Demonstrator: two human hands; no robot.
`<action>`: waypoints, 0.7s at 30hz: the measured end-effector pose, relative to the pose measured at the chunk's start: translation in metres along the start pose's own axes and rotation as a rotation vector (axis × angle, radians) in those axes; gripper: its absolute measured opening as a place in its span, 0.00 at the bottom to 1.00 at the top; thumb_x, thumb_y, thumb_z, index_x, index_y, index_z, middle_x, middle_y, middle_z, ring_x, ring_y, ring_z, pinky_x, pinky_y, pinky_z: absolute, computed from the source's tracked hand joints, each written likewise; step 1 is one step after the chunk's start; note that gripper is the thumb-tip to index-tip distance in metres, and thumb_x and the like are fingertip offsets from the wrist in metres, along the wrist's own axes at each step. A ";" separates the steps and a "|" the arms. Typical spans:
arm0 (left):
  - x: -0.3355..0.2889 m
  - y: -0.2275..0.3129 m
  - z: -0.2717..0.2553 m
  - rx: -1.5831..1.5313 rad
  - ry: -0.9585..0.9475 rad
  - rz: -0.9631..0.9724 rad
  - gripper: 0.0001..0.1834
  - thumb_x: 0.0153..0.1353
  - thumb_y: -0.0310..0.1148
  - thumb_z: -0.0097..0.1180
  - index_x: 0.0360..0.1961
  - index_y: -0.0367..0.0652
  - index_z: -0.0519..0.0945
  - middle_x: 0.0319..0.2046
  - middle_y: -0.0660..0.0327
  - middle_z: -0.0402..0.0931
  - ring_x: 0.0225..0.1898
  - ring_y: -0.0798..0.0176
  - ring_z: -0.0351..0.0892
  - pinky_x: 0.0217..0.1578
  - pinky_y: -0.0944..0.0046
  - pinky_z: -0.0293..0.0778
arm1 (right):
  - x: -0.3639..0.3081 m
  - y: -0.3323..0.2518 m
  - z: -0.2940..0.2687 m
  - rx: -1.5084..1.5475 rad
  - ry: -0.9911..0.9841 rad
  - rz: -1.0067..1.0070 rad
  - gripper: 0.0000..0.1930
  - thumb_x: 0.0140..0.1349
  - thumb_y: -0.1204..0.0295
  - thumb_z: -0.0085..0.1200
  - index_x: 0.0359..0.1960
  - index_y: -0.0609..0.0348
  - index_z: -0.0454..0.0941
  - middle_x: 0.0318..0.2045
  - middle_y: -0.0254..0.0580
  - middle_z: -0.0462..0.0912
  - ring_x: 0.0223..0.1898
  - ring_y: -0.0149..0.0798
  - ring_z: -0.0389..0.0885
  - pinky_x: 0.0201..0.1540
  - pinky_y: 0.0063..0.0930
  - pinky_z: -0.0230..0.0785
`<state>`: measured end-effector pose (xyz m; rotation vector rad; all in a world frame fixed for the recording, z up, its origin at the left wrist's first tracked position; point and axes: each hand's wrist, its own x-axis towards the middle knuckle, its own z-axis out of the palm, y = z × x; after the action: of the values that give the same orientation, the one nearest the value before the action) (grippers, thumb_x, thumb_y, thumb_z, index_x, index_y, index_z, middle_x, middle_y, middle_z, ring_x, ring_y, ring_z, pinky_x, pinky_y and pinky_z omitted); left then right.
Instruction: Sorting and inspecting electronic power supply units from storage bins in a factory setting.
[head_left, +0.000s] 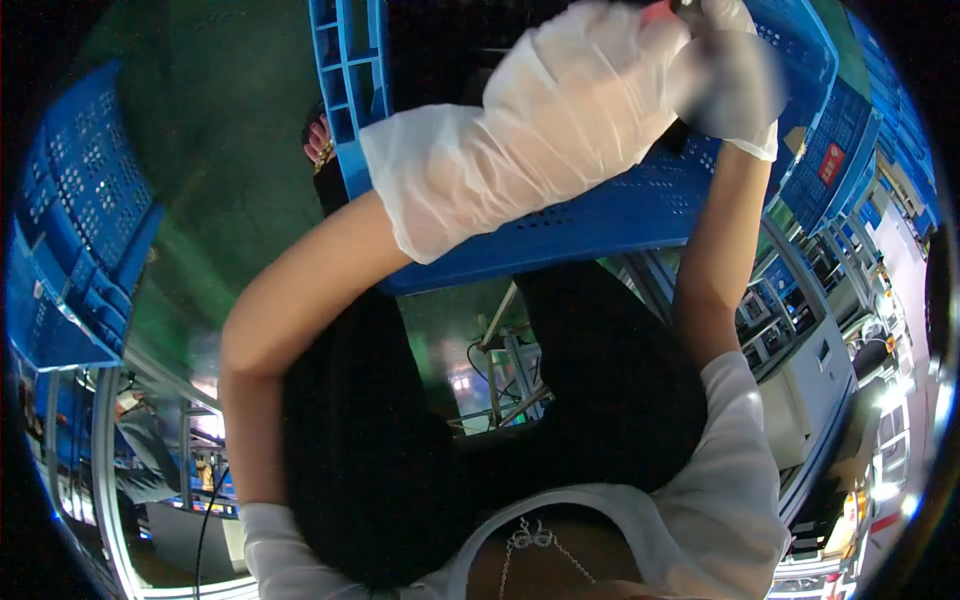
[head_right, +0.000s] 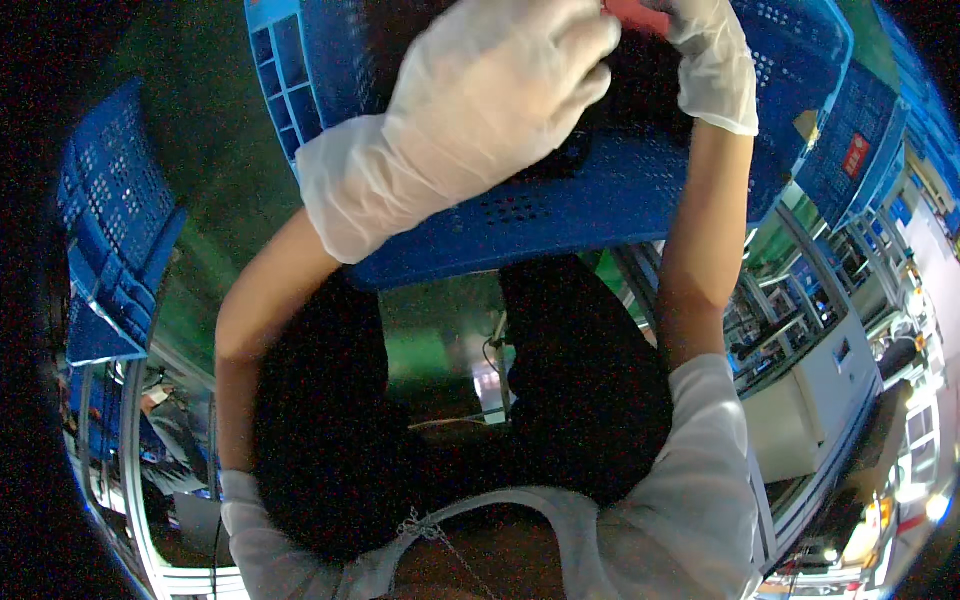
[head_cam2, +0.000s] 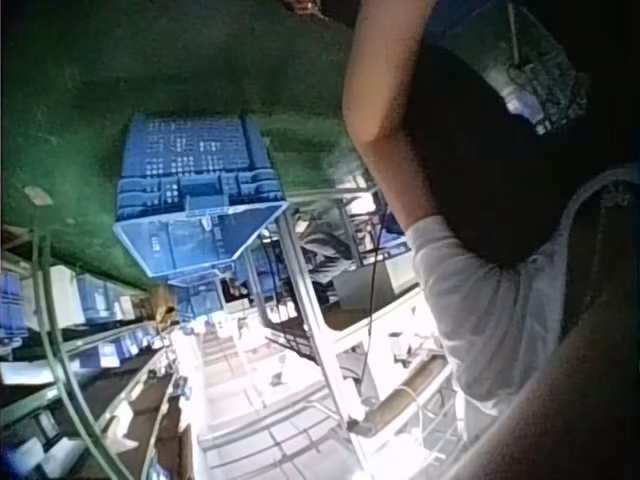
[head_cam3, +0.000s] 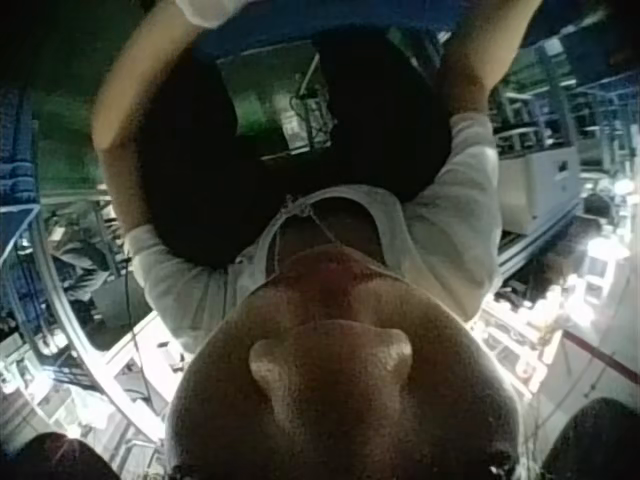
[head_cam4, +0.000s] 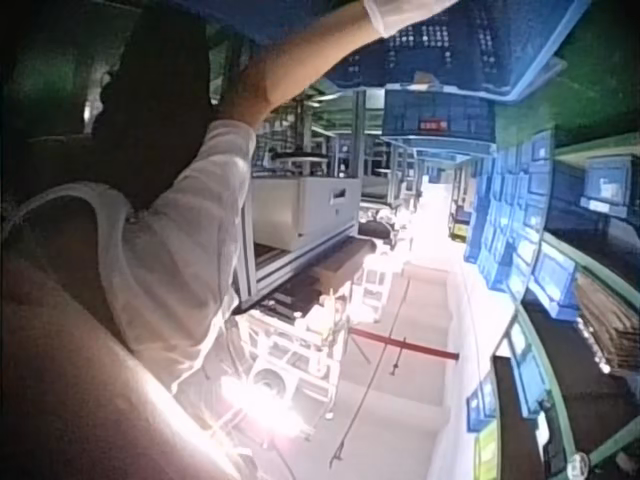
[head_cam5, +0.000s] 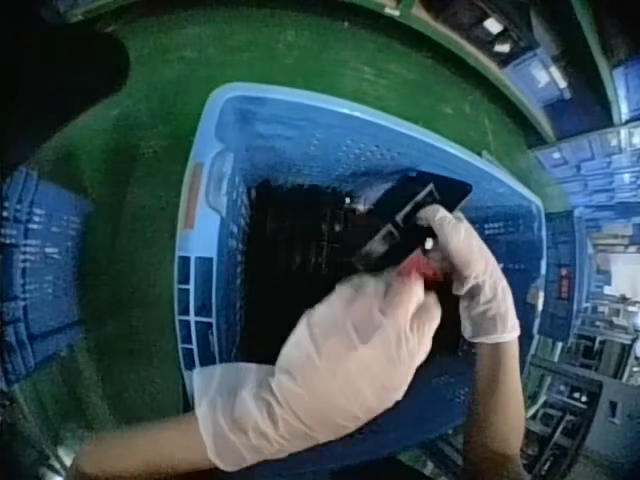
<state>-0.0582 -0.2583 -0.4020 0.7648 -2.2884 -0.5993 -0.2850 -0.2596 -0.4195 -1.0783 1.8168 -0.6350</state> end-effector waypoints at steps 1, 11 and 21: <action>-0.012 0.010 0.004 0.066 -0.269 0.015 0.21 0.53 0.43 0.66 0.45 0.45 0.77 0.43 0.61 0.75 0.45 0.59 0.78 0.44 0.59 0.75 | -0.002 0.007 -0.014 -0.483 0.020 -0.172 0.11 0.70 0.65 0.44 0.40 0.57 0.77 0.20 0.31 0.72 0.19 0.25 0.66 0.20 0.26 0.57; -0.069 0.018 0.040 0.395 -0.903 0.152 0.32 0.61 0.36 0.57 0.67 0.45 0.67 0.71 0.54 0.56 0.70 0.49 0.57 0.68 0.49 0.55 | 0.043 0.084 -0.008 -0.376 0.049 0.172 0.15 0.65 0.57 0.44 0.27 0.53 0.71 0.15 0.28 0.64 0.17 0.30 0.61 0.21 0.32 0.53; -0.065 0.015 0.033 0.406 -0.940 0.222 0.31 0.61 0.31 0.53 0.68 0.46 0.67 0.71 0.55 0.56 0.71 0.50 0.56 0.69 0.49 0.54 | 0.088 0.188 0.003 -0.882 0.072 -1.105 0.18 0.70 0.59 0.40 0.56 0.52 0.70 0.49 0.34 0.78 0.41 0.34 0.78 0.43 0.28 0.71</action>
<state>-0.0463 -0.1981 -0.4436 0.4150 -3.3787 -0.4346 -0.3776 -0.2451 -0.6044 -2.7415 1.4222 -0.4382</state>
